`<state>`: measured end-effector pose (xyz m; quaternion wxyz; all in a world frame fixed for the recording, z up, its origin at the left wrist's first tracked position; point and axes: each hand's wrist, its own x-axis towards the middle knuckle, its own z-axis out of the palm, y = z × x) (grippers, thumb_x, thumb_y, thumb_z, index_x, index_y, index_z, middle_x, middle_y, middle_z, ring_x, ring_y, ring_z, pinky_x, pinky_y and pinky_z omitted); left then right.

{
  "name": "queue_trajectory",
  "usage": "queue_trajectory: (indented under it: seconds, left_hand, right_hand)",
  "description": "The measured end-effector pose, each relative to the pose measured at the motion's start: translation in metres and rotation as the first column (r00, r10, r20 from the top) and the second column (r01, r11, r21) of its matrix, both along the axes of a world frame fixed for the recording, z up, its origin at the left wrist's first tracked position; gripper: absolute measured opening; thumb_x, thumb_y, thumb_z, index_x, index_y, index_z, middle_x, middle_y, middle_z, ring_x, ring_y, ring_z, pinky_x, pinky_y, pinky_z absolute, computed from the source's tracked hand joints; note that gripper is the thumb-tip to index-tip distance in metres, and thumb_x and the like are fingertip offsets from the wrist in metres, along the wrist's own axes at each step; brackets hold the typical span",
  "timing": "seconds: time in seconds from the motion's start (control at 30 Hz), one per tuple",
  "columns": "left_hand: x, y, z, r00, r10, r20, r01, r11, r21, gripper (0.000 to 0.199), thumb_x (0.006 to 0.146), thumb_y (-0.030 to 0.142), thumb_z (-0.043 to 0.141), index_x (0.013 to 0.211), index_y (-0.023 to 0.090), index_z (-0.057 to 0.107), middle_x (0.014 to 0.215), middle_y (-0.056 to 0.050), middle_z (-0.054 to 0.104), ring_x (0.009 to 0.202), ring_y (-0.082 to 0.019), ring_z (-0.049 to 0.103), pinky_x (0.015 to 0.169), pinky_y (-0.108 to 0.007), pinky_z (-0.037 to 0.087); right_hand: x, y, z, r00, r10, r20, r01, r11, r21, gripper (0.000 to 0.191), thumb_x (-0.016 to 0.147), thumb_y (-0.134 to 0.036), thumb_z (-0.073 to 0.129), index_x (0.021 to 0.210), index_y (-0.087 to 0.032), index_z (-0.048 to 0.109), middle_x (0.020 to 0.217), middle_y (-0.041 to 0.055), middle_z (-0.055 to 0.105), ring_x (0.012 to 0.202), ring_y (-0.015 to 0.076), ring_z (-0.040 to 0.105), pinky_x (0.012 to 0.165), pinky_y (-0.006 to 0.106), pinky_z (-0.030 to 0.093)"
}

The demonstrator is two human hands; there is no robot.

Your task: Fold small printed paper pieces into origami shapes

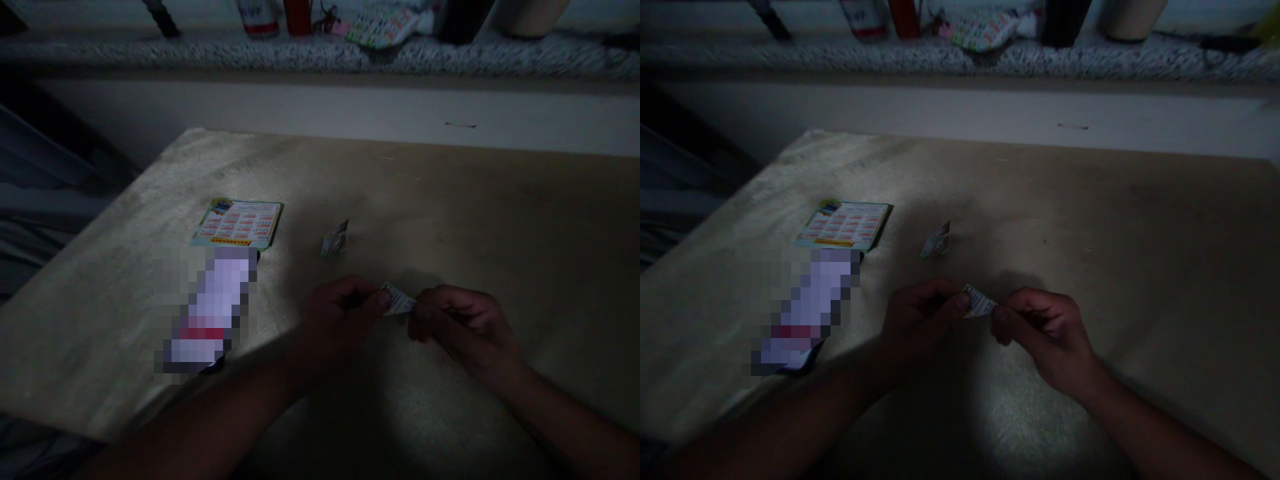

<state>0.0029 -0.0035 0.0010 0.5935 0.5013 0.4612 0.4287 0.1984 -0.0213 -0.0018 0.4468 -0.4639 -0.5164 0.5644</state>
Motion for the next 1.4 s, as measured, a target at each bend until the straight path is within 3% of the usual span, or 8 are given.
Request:
queue_trajectory:
  seconds: [0.17,0.3,0.47,0.7,0.87,1.07,1.27,1.4]
  left_hand:
    - [0.0,0.005,-0.004,0.998,-0.017,-0.056,0.014,0.998,-0.057,0.024,0.084,0.037,0.072,0.075,0.014,0.07,0.057,0.003,0.054,0.053,-0.008,0.046,0.05,-0.021,0.036]
    - [-0.004,0.006,-0.008,0.996,-0.033,-0.077,0.03,0.999,-0.036,0.031,0.085,0.044,0.071,0.075,0.015,0.068,0.057,0.003,0.053,0.052,-0.009,0.046,0.049,-0.022,0.034]
    - [-0.003,0.003,0.001,0.983,-0.117,-0.141,0.113,0.993,-0.033,0.031,0.086,0.046,0.069,0.08,0.016,0.072,0.065,-0.001,0.065,0.057,-0.011,0.053,0.052,-0.022,0.038]
    - [0.016,0.022,0.017,0.971,-0.155,-0.183,0.147,0.987,-0.058,0.028,0.085,0.039,0.068,0.076,0.013,0.071,0.062,0.0,0.062,0.057,-0.011,0.054,0.054,-0.022,0.039]
    - [0.037,0.041,0.002,0.988,-0.142,-0.051,0.139,0.988,-0.06,0.032,0.085,0.043,0.065,0.072,0.013,0.066,0.058,0.002,0.056,0.053,-0.01,0.049,0.053,-0.022,0.039]
    - [0.037,0.035,-0.021,0.98,-0.196,0.033,0.198,0.978,-0.071,0.041,0.08,0.054,0.068,0.086,0.013,0.065,0.068,-0.002,0.062,0.058,-0.011,0.052,0.056,-0.023,0.04]
    - [0.03,0.027,-0.018,0.967,-0.254,0.024,0.255,0.958,-0.134,0.038,0.083,0.049,0.071,0.078,0.012,0.066,0.064,-0.001,0.061,0.056,-0.01,0.05,0.053,-0.022,0.035]
    - [0.028,0.024,-0.01,0.96,-0.277,0.05,0.281,0.948,-0.147,0.038,0.084,0.05,0.068,0.077,0.012,0.069,0.071,-0.006,0.068,0.065,-0.015,0.059,0.061,-0.025,0.042]
  right_hand:
    - [0.003,0.003,-0.003,1.0,0.017,0.007,-0.017,0.999,-0.027,0.025,0.088,-0.035,0.073,0.069,-0.019,0.072,0.062,0.0029,0.069,0.057,0.0126,0.062,0.054,0.023,0.05]
    - [0.003,0.008,0.001,0.993,0.115,0.008,-0.114,0.992,-0.055,0.024,0.089,-0.038,0.071,0.076,-0.018,0.072,0.069,0.0031,0.069,0.065,0.0138,0.063,0.061,0.025,0.051]
    - [-0.001,0.013,0.004,0.978,0.209,0.005,-0.207,0.972,-0.11,0.032,0.089,-0.041,0.07,0.07,-0.016,0.071,0.063,0.0027,0.066,0.06,0.0127,0.059,0.059,0.025,0.046]
    - [-0.002,0.017,0.009,0.993,0.12,-0.018,-0.121,0.99,-0.067,0.039,0.09,-0.046,0.068,0.064,-0.017,0.067,0.057,0.0021,0.065,0.054,0.0137,0.057,0.056,0.027,0.046]
    - [0.007,0.024,0.001,0.999,0.014,-0.046,-0.016,0.999,-0.047,0.035,0.091,-0.043,0.066,0.068,-0.017,0.065,0.06,0.0025,0.064,0.057,0.0155,0.058,0.056,0.029,0.045]
    - [0.011,0.025,-0.008,0.997,-0.057,-0.051,0.053,0.996,-0.068,0.039,0.091,-0.046,0.066,0.065,-0.017,0.064,0.054,0.0015,0.061,0.052,0.0143,0.054,0.054,0.029,0.043]
    - [0.01,0.018,-0.001,0.998,-0.052,-0.017,0.05,0.99,-0.132,0.036,0.091,-0.044,0.066,0.067,-0.017,0.066,0.056,0.0014,0.061,0.054,0.0133,0.053,0.052,0.026,0.041]
    - [0.01,0.014,0.001,0.998,-0.017,0.057,0.023,0.993,-0.118,0.034,0.091,-0.041,0.066,0.068,-0.018,0.066,0.058,0.001,0.06,0.055,0.0131,0.052,0.053,0.025,0.041]
